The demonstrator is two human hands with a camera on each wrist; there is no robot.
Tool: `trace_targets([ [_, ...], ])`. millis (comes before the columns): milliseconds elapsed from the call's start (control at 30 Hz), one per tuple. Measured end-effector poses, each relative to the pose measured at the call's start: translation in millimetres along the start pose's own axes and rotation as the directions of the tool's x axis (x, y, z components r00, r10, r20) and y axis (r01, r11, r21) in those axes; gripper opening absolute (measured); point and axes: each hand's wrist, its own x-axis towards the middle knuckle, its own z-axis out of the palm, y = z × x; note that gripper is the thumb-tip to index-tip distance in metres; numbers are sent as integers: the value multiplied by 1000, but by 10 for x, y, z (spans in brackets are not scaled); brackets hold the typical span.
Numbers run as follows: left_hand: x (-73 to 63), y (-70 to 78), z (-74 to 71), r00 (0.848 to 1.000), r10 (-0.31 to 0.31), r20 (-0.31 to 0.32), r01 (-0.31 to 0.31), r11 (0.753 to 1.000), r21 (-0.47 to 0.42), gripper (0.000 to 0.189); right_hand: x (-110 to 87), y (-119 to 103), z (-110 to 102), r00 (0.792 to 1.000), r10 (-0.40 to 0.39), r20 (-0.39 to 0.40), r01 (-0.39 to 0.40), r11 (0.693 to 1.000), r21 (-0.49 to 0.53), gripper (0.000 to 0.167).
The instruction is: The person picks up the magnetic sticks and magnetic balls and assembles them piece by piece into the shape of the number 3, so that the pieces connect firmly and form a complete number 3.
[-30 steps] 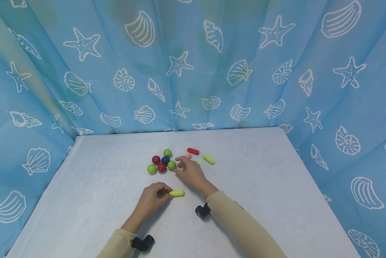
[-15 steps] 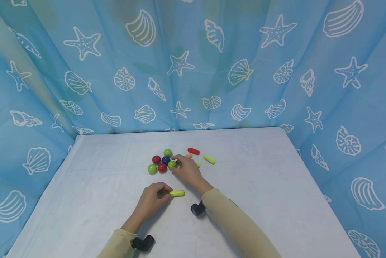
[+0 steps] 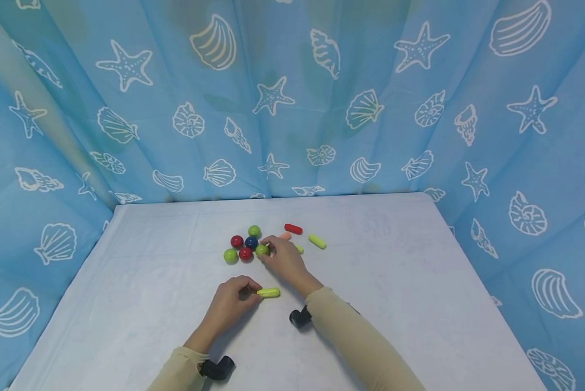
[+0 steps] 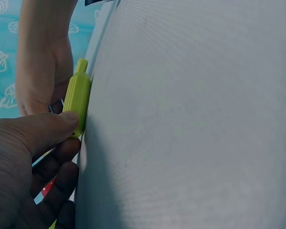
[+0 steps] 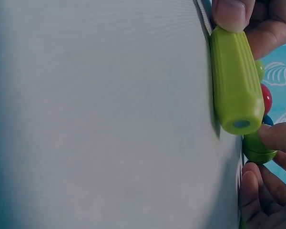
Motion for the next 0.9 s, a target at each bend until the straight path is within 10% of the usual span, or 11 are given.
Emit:
trace_targets([
  [900, 21, 18, -4, 998, -50, 35, 49, 999, 17, 14, -143, 104, -142, 999, 9, 31, -9, 1000, -10, 32],
])
